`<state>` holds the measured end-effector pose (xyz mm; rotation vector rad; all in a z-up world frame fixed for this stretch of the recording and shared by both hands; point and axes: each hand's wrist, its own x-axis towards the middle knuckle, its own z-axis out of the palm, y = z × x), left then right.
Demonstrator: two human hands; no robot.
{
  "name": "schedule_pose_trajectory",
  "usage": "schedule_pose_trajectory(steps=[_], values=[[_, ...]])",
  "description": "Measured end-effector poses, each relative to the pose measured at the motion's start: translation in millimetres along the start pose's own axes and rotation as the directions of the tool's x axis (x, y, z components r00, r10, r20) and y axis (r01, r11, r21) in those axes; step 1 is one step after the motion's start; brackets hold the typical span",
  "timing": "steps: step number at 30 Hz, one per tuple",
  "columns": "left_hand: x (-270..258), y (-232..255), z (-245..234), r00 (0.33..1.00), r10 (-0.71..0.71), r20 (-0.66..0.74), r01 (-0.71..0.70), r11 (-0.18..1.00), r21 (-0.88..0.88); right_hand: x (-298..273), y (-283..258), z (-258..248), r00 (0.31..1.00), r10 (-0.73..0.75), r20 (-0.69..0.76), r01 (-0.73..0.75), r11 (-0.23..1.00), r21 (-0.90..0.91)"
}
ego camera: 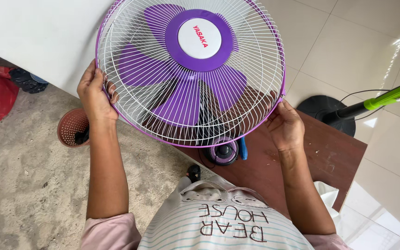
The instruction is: The person assembles a purple electric fan by attaching the front and rear wire cages to the fan blade assembly. They align and press the cages into place, then use a screwdriver to tighten the central fastener, completing the assembly.
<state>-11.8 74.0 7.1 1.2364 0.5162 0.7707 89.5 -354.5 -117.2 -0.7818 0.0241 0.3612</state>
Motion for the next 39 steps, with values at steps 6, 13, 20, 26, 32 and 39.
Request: schedule_pose_trajectory(steps=[6,13,20,26,32,39], values=[[15.0,-15.9,-17.6,1.000,0.021,0.015,-0.022,0.997,0.070,-4.5,9.7,-0.2,1.000,0.013,0.011,-0.013,1.000,-0.001],[26.5,-25.8,-39.3,0.998,0.040,0.058,-0.044,0.995,0.084,-8.2,30.7,-2.6,0.998,-0.062,0.024,0.064,0.995,-0.082],[29.6,-37.4,-43.2,0.993,0.056,0.100,-0.067,0.991,0.115,-2.7,43.4,0.3,0.993,-0.111,-0.042,0.106,0.988,-0.110],[31.3,-47.5,-44.4,0.989,0.075,0.126,-0.078,0.997,0.017,1.0,56.2,6.1,0.982,-0.155,-0.105,0.132,0.971,-0.198],[28.9,-57.5,-41.3,0.990,0.038,0.138,-0.019,0.991,-0.136,7.7,70.4,2.3,0.978,-0.175,-0.112,0.145,0.961,-0.234],[38.8,-75.1,-40.1,0.988,0.064,0.144,-0.037,0.983,-0.181,21.5,77.6,-5.0,0.981,-0.174,-0.088,0.156,0.970,-0.187]])
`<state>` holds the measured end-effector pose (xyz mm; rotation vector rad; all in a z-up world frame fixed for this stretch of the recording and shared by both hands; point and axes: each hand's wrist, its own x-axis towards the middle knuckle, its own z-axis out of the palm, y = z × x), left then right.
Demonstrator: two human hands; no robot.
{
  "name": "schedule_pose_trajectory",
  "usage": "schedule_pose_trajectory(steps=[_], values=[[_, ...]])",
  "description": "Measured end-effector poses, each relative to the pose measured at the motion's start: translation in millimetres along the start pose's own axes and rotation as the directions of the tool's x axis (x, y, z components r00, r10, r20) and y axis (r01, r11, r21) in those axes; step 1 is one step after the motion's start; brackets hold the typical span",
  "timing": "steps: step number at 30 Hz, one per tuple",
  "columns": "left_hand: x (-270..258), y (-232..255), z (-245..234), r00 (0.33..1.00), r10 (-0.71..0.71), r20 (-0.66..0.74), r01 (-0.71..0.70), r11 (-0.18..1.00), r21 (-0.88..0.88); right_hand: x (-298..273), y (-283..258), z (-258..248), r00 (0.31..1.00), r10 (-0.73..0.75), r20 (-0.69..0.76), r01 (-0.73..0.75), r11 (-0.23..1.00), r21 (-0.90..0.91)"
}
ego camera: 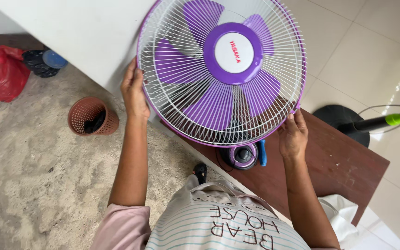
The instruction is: The person assembles a purple electric fan by attaching the front and rear wire cages to the fan blade assembly. They align and press the cages into place, then use a screwdriver to tighten the central fastener, completing the assembly.
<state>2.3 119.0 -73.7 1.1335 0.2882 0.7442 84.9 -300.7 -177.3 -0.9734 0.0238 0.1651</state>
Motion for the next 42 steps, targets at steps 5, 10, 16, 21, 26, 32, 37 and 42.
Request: schedule_pose_trajectory(steps=[5,10,16,21,26,32,37,42], values=[[9.2,-15.6,-9.1,0.999,0.011,-0.032,-0.010,0.999,0.033,2.7,4.9,-1.7,0.998,-0.020,0.053,0.019,1.000,0.023],[12.9,-28.4,-15.0,0.995,0.096,0.022,-0.098,0.992,0.078,6.1,3.9,-2.8,0.998,-0.033,0.052,0.030,0.998,0.057],[9.1,-21.0,-10.1,0.984,0.171,0.043,-0.176,0.958,0.225,12.0,-3.1,-3.0,1.000,0.004,-0.014,-0.004,1.000,0.007],[8.9,-3.5,-1.1,0.999,0.054,-0.004,-0.051,0.965,0.258,21.7,-16.9,-3.5,0.999,0.046,-0.028,-0.047,0.998,-0.049],[15.8,7.6,7.3,0.998,-0.008,0.062,-0.004,0.983,0.184,34.6,-19.8,-0.8,0.989,-0.017,-0.144,-0.022,0.964,-0.265],[23.2,8.8,2.4,0.992,-0.065,0.110,0.055,0.995,0.086,52.1,-1.3,-6.6,0.981,0.002,-0.192,-0.038,0.983,-0.182],[41.0,5.2,-5.7,0.973,-0.111,0.202,0.108,0.994,0.027,77.7,0.4,-14.0,0.976,0.023,-0.216,-0.045,0.994,-0.101],[63.4,4.7,-0.2,0.941,-0.334,0.062,0.308,0.916,0.258,89.5,0.5,-11.2,0.987,-0.058,-0.149,0.030,0.982,-0.186]])
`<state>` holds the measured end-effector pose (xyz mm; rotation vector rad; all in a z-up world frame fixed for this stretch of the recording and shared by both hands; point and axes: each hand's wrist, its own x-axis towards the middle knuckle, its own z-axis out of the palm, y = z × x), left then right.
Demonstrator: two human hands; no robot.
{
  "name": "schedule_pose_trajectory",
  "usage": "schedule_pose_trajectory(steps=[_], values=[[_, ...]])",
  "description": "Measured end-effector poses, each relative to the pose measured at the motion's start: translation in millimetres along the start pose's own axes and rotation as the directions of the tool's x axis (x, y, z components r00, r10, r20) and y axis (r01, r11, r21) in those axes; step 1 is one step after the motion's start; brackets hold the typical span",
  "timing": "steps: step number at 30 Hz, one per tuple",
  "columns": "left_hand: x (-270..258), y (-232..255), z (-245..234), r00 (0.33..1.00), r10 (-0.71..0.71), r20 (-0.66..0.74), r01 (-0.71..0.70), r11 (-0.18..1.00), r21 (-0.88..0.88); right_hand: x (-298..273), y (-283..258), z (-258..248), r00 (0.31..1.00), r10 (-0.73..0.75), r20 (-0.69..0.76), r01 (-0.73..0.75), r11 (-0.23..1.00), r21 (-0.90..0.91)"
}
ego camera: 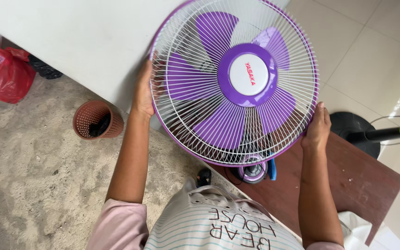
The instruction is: The person assembles a purple electric fan by attaching the front and rear wire cages to the fan blade assembly. They align and press the cages into place, then use a screwdriver to tighten the central fastener, completing the assembly.
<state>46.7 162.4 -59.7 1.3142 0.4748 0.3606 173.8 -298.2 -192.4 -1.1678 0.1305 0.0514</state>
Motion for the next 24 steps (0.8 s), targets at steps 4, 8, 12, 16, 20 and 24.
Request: schedule_pose_trajectory(steps=[4,8,12,16,20,24], values=[[5.5,7.7,2.9,0.991,0.088,0.102,-0.084,0.996,-0.042,-0.1,-1.0,5.3,0.997,0.027,-0.078,-0.033,0.997,-0.074],[6.7,6.9,2.2,0.994,0.054,0.097,-0.044,0.994,-0.095,-6.5,-4.0,10.1,0.997,-0.018,-0.074,0.015,0.999,-0.047],[7.4,-0.3,-2.7,0.983,0.081,0.164,-0.045,0.976,-0.213,-18.7,-11.1,11.0,0.996,-0.035,-0.081,0.032,0.998,-0.046],[8.6,-7.3,-8.3,0.977,0.099,0.189,-0.039,0.954,-0.298,-27.2,-10.0,11.1,0.992,-0.058,-0.115,0.057,0.998,-0.017],[8.0,-8.5,-11.5,0.977,0.087,0.197,-0.032,0.963,-0.267,-30.7,-5.7,5.8,0.988,-0.068,-0.136,0.066,0.998,-0.018],[-2.6,-13.2,-13.6,0.950,0.160,0.268,-0.058,0.933,-0.354,-29.3,-12.3,1.6,0.990,-0.051,-0.135,0.053,0.999,0.013]])
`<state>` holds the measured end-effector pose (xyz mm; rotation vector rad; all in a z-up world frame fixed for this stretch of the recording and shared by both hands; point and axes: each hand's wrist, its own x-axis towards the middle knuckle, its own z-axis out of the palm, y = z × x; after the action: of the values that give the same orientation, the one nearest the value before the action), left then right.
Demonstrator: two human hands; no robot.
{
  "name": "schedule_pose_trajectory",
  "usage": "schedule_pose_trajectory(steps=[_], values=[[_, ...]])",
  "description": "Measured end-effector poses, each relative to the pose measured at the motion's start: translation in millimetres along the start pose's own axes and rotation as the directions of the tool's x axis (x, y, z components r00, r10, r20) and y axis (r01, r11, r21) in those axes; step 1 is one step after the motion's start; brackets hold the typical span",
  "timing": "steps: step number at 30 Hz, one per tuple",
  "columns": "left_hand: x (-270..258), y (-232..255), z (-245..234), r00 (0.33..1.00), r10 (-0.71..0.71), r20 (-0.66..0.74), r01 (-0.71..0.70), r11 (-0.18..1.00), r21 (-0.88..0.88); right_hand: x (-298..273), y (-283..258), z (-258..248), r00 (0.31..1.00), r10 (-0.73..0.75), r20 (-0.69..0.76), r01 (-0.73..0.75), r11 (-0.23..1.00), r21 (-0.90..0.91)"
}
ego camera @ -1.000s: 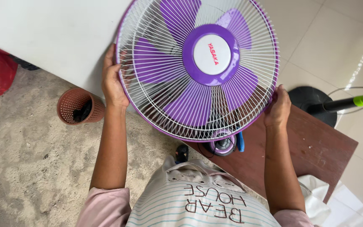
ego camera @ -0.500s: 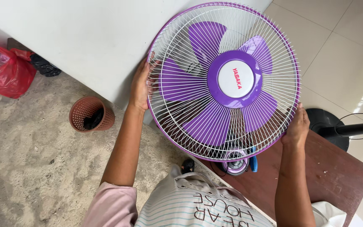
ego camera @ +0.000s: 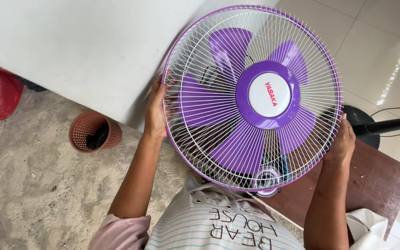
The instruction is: The person assembles a purple electric fan by attaching the front and rear wire cages to the fan blade assembly. They align and press the cages into place, then use a screwdriver to tighten the central fastener, completing the assembly.
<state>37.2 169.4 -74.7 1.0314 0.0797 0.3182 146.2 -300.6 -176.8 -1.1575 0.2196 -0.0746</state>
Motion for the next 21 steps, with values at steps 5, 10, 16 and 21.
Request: schedule_pose_trajectory(steps=[5,10,16,21], values=[[-4.2,-3.5,-9.6,0.996,-0.036,-0.086,0.049,0.987,0.156,-4.6,-5.2,-2.4,1.000,0.019,-0.020,-0.020,0.998,-0.065],[15.7,1.9,-11.6,0.990,0.021,-0.140,0.079,0.740,0.668,3.8,-10.2,1.2,0.999,0.031,0.006,-0.030,0.994,-0.104],[22.2,3.7,0.0,0.975,-0.016,-0.221,0.156,0.759,0.633,15.5,-8.5,-2.1,0.997,0.037,0.068,-0.032,0.997,-0.068],[17.7,11.0,3.7,0.967,0.015,-0.255,0.166,0.721,0.672,21.5,-10.0,-12.5,0.968,0.118,0.221,-0.134,0.989,0.061]])
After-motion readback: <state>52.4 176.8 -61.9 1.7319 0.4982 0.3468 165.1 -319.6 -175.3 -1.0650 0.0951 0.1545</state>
